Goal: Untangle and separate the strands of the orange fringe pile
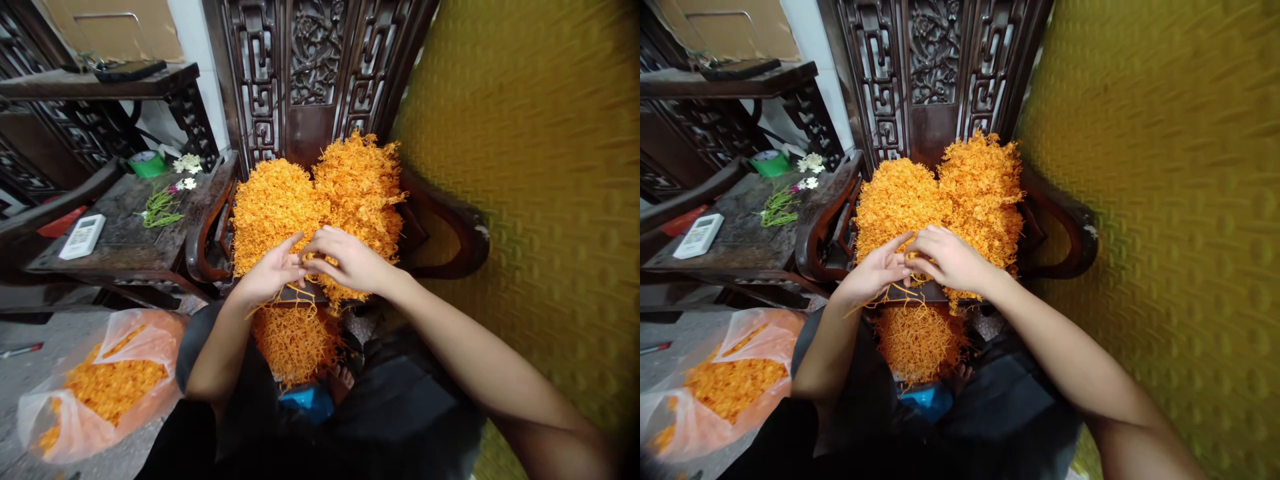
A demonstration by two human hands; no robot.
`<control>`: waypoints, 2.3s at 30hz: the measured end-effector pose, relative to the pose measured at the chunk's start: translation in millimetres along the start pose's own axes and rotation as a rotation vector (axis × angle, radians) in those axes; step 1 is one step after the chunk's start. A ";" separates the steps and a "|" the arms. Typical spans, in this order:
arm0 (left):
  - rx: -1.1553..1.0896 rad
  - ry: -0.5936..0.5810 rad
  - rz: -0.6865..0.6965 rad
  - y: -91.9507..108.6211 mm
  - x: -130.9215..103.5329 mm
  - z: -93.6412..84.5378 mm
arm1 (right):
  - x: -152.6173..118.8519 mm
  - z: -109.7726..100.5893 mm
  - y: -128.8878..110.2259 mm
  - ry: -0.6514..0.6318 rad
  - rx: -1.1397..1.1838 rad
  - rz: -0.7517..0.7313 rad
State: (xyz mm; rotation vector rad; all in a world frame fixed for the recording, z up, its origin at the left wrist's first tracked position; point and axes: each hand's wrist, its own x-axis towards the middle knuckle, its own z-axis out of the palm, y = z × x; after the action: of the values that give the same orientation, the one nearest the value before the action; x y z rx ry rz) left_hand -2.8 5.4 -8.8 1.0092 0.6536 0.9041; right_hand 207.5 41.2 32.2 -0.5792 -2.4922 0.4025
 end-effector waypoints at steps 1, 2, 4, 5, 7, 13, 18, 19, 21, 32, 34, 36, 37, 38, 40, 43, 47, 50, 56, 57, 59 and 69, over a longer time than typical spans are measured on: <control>0.038 -0.006 0.019 -1.0 -0.1 1.2 | 0.2 0.9 -0.5 0.086 0.039 0.069; 0.071 -0.014 0.036 -1.4 -0.5 2.9 | 0.6 2.0 -0.8 0.187 0.090 0.159; 0.128 -0.029 0.058 -0.1 -1.5 6.7 | 2.4 5.9 -0.9 0.380 0.230 0.371; 0.150 -0.032 0.061 1.4 -1.7 8.4 | 4.2 8.7 -0.6 0.448 0.308 0.465; 0.171 -0.022 0.058 5.5 -0.4 10.3 | 9.7 15.8 0.3 0.520 0.449 0.586; 0.207 0.012 0.031 17.3 -1.4 0.4 | 28.5 19.7 24.8 0.651 0.590 0.669; 0.277 -0.176 -0.023 23.2 -26.1 -18.9 | 29.8 -19.9 67.6 0.920 0.742 0.731; 0.298 -0.161 -0.011 23.6 -29.2 -22.2 | 30.0 -24.5 70.5 0.829 0.817 0.724; 0.336 -0.107 0.024 23.9 -31.1 -27.1 | 31.9 -25.6 67.5 0.642 0.924 0.689; 0.423 0.022 0.151 28.8 -35.6 -44.9 | 89.2 14.8 80.6 0.510 0.894 0.612; 0.428 0.032 0.160 29.6 -37.4 -48.2 | 113.0 23.4 108.6 0.493 0.646 0.660; 0.428 0.043 0.153 30.5 -37.7 -50.6 | 139.8 30.9 137.6 0.481 0.397 0.705; 0.424 0.049 0.144 31.1 -37.3 -51.6 | 153.0 34.4 151.1 0.477 0.289 0.702; 0.419 0.054 0.135 31.7 -36.8 -52.5 | 165.4 38.2 163.4 0.458 0.143 0.681; 0.409 0.067 0.127 33.0 -35.4 -54.3 | 185.8 48.8 183.6 0.361 -0.186 0.615; 0.402 0.132 0.137 35.6 -32.6 -57.3 | 203.2 74.9 203.3 0.009 -0.492 0.597; 0.496 0.263 0.133 40.1 -30.0 -61.5 | 212.3 102.2 218.4 -0.299 -0.471 0.710; 0.590 0.258 0.205 41.8 -33.4 -62.9 | 214.6 85.2 218.0 -0.290 -0.471 0.701; 0.905 0.249 0.294 48.2 -47.0 -48.2 | 158.1 -4.4 154.3 0.124 -0.627 0.413; 0.987 0.182 0.309 48.1 -47.3 -43.0 | 138.4 -14.2 137.4 0.159 -0.627 0.425; 1.119 -0.042 0.315 40.0 -45.6 -30.5 | 92.7 -24.7 106.1 0.095 -0.594 0.472; 1.556 -0.536 -0.076 -140.0 -32.3 16.7 | -89.9 -24.6 87.2 -0.202 -0.699 1.067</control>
State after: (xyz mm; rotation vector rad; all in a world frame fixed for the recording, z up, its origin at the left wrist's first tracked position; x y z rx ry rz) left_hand 40.9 -63.8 -128.1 2.4488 0.8850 -0.1643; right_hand 317.5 77.3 -21.9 -2.2403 -2.2413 -0.0845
